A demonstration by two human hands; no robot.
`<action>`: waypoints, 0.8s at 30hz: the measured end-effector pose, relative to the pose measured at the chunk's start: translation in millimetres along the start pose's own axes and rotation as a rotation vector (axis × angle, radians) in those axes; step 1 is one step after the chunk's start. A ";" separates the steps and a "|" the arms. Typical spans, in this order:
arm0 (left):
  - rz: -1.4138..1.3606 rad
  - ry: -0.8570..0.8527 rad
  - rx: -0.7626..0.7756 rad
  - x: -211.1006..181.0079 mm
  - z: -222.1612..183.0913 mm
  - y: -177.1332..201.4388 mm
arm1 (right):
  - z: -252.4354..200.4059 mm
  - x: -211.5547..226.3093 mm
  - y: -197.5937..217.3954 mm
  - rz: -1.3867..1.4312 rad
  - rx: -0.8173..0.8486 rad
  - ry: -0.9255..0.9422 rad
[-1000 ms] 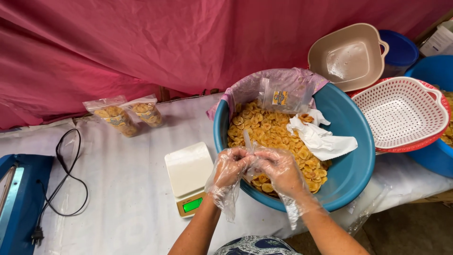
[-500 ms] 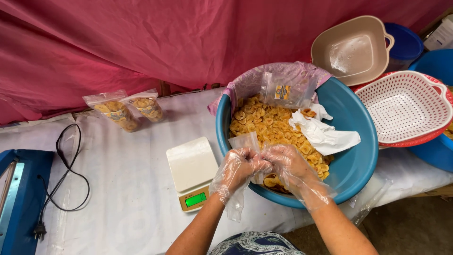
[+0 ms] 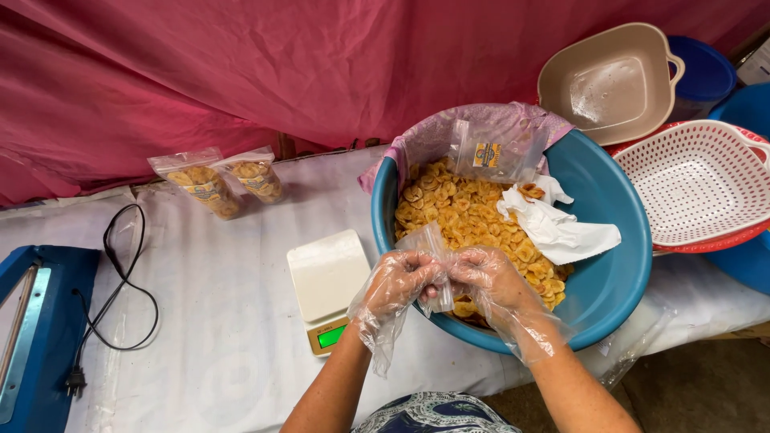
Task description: The person fills plastic bags with banana chips from a large bowl, weighs each bag on a digital scale, and adjusts the amount to reach the desired weight.
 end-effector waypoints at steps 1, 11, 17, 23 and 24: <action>-0.004 -0.001 0.002 0.8 0.4 -0.2 | -0.6 0.9 -0.5 -0.004 0.007 0.007; 0.054 0.047 -0.043 1.6 -2.2 -2.5 | -2.4 1.3 0.5 0.014 0.009 0.005; 0.122 0.036 -0.107 -3.0 -1.9 0.3 | -8.0 11.8 -8.4 -0.115 -0.026 0.071; 0.168 0.039 -0.131 7.9 2.2 1.4 | -13.3 13.5 -15.5 -0.103 -0.035 0.073; 0.154 0.024 -0.119 8.0 2.0 1.2 | -12.4 13.1 -14.9 -0.085 -0.035 0.078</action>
Point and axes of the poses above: each hand's wrist, its own z-axis towards the middle knuckle, its own y-axis out of the back of the hand, x = y × z, the point moved 9 cm from there along z, towards the middle knuckle, and after that the axes turned 15 degrees about z, right-handed, at the moved point
